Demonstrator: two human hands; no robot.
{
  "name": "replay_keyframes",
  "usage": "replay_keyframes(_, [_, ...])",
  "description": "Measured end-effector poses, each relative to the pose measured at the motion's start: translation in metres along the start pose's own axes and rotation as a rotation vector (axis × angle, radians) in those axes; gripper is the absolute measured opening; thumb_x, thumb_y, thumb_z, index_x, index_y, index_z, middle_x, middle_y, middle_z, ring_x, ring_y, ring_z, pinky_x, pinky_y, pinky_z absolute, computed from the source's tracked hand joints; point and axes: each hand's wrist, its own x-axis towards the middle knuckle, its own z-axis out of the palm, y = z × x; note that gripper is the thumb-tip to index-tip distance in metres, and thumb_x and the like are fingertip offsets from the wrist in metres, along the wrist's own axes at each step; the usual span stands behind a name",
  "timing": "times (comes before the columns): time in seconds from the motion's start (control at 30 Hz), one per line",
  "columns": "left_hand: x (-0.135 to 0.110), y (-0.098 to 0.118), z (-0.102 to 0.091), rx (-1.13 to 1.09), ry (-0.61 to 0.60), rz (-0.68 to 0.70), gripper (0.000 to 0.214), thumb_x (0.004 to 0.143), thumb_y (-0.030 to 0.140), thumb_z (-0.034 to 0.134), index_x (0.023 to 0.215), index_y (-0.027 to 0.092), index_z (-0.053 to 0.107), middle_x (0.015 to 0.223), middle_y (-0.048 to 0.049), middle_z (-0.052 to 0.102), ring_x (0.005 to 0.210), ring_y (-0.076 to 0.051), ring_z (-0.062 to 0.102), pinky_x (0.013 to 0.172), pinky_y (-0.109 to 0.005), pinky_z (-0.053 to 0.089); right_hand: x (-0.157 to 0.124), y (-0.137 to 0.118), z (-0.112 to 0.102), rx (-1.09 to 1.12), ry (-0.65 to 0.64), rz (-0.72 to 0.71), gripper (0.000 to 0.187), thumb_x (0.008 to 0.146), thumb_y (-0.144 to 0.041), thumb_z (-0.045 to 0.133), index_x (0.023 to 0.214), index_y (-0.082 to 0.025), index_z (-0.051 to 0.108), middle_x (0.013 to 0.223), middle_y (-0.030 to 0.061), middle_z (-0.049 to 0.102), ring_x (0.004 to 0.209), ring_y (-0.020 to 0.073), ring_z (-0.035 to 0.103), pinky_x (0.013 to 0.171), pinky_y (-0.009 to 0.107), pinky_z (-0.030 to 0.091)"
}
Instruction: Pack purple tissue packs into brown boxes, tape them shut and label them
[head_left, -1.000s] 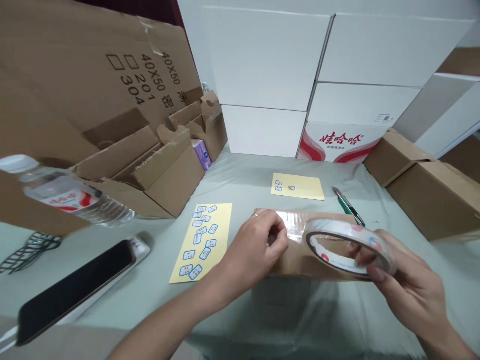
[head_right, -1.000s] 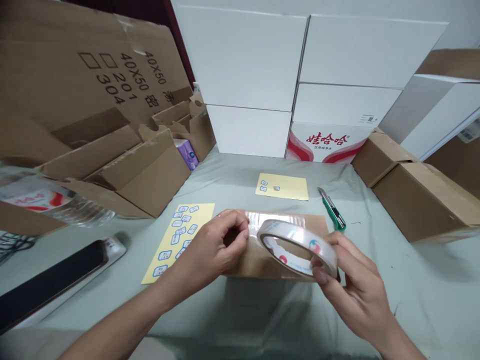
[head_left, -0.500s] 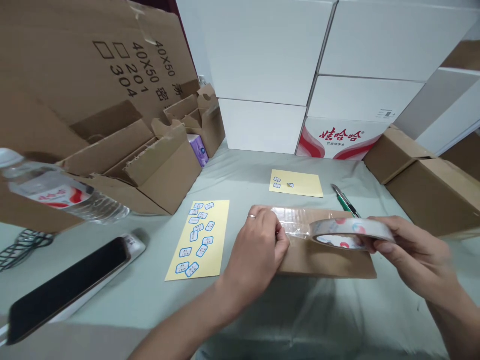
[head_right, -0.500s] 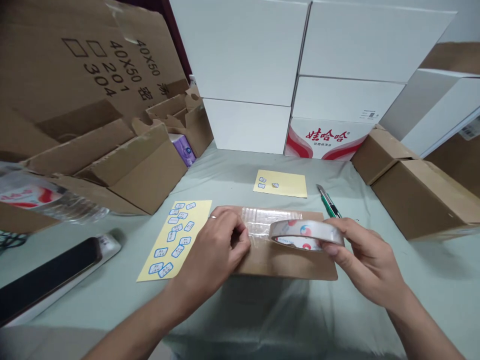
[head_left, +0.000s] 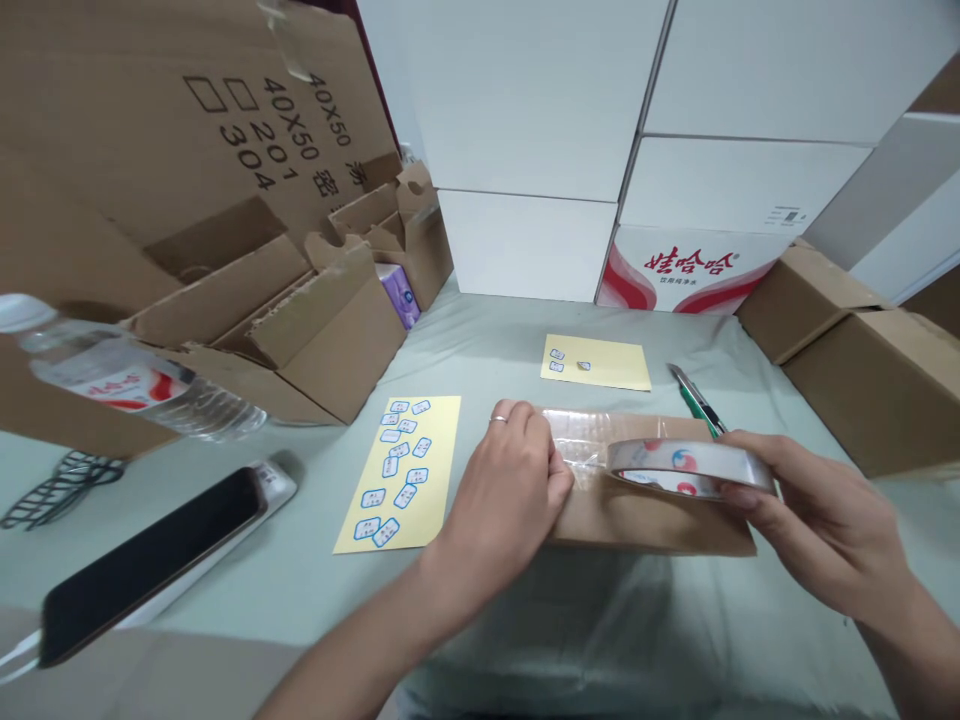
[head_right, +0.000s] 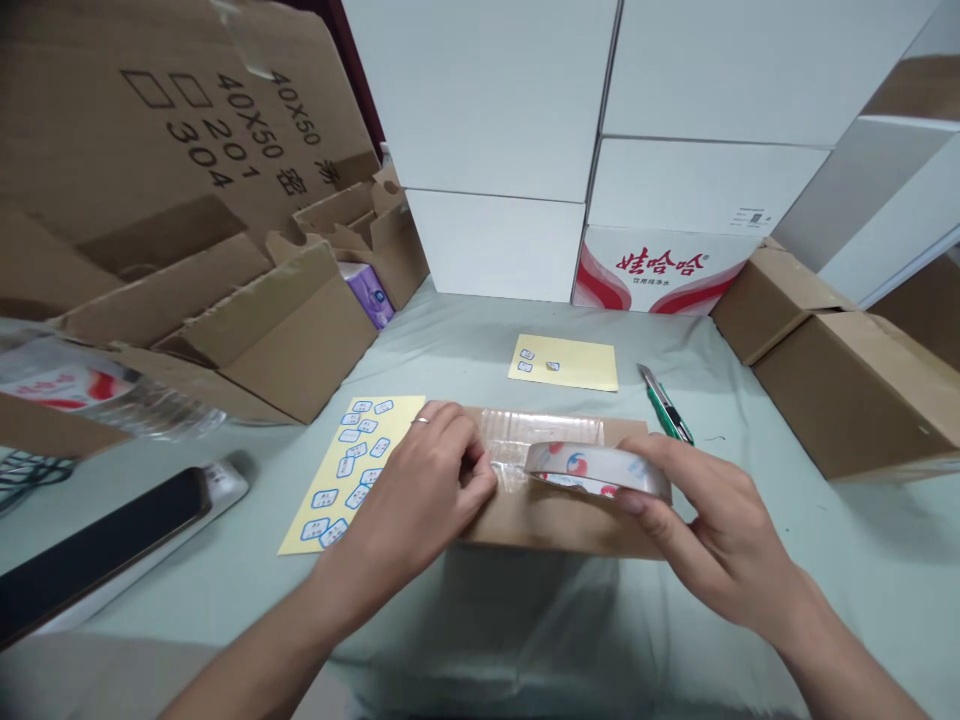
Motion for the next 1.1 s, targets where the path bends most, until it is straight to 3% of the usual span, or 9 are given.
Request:
replay_keyframes(0.17, [0.003,-0.006,-0.009,0.154,0.007,0.023,0.015,0.082,0.009,0.050,0.071,0.019,0.053,0.081,-0.0073,0.058,0.079,-0.023,0.054,0.068,-0.039,0.052,0.012,-0.008,-0.001,-0.059,-0.075,-0.067,0.030,0.096,-0.024,0.050,0.125,-0.029,0.053,0.083,0.0026,0.067,0.059,0.0160,0.059,0.052,0.026,0.042])
replay_keyframes(0.23, [-0.003,-0.005,-0.009,0.167,0.065,0.135,0.012,0.085,0.009,0.050,0.079,0.015,0.059,0.091,-0.0108,0.062,0.089,-0.026,0.059,0.075,-0.041,0.054,0.016,-0.011,-0.001,-0.055,-0.061,-0.076,0.028,0.095,-0.022,0.051,0.122,-0.027,0.055,0.081,0.0020,0.067,0.057,0.0146,0.058,0.051,0.025,0.043])
replay_keyframes(0.3, [-0.012,-0.001,-0.004,0.167,0.133,0.322,0.017,0.090,0.009,0.047,0.094,0.012,0.064,0.106,-0.0130,0.067,0.105,-0.027,0.060,0.092,-0.044,0.052,0.017,-0.011,0.001,-0.042,-0.045,-0.085,0.027,0.095,-0.021,0.052,0.121,-0.025,0.057,0.079,0.0012,0.068,0.058,0.0141,0.060,0.052,0.023,0.046])
replay_keyframes(0.4, [-0.029,0.007,0.008,0.237,0.151,0.481,0.033,0.099,0.024,0.040,0.117,0.006,0.061,0.121,-0.0144,0.068,0.115,-0.028,0.060,0.106,-0.046,0.043,0.012,-0.007,0.009,0.024,0.002,-0.044,0.032,0.093,-0.020,0.056,0.125,-0.026,0.057,0.093,0.0024,0.071,0.071,0.0146,0.067,0.060,0.022,0.052])
replay_keyframes(0.53, [-0.043,0.013,0.021,0.335,0.102,0.463,0.061,0.099,0.049,0.035,0.126,-0.001,0.056,0.129,-0.0204,0.064,0.120,-0.032,0.059,0.103,-0.046,0.045,0.005,0.002,0.020,0.258,0.122,-0.017,0.045,0.092,-0.015,0.057,0.134,-0.033,0.053,0.117,0.0022,0.069,0.095,0.0172,0.069,0.073,0.024,0.056])
replay_keyframes(0.77, [-0.046,0.015,0.026,0.371,0.033,0.377,0.060,0.087,0.036,0.058,0.138,0.005,0.048,0.134,-0.0180,0.061,0.121,-0.032,0.058,0.102,-0.044,0.047,0.023,-0.002,0.000,0.161,-0.075,-0.159,0.055,0.091,-0.007,0.053,0.136,-0.039,0.054,0.100,-0.0008,0.074,0.082,0.0186,0.069,0.058,0.027,0.052])
replay_keyframes(0.93, [-0.047,0.015,0.025,0.360,0.035,0.317,0.067,0.077,0.030,0.070,0.138,0.012,0.049,0.124,-0.0182,0.064,0.114,-0.034,0.061,0.100,-0.053,0.048,0.022,-0.007,-0.014,0.107,-0.130,-0.138,0.050,0.093,-0.009,0.051,0.134,-0.039,0.055,0.107,-0.0022,0.073,0.088,0.0173,0.069,0.066,0.026,0.054])
replay_keyframes(1.03, [-0.047,0.013,0.021,0.337,0.030,0.290,0.073,0.073,0.035,0.078,0.134,0.005,0.052,0.119,-0.0211,0.065,0.111,-0.036,0.062,0.102,-0.055,0.047,0.019,-0.006,-0.016,0.072,-0.130,-0.098,0.048,0.094,-0.011,0.051,0.133,-0.039,0.056,0.108,-0.0027,0.072,0.086,0.0156,0.069,0.067,0.026,0.054])
replay_keyframes(1.1, [-0.044,0.012,0.015,0.278,0.026,0.266,0.085,0.068,0.049,0.081,0.130,-0.001,0.053,0.121,-0.0260,0.063,0.114,-0.040,0.059,0.104,-0.060,0.043,0.017,-0.005,-0.014,0.072,-0.115,-0.078,0.048,0.094,-0.012,0.051,0.134,-0.040,0.054,0.107,-0.0024,0.072,0.081,0.0154,0.069,0.063,0.026,0.053])
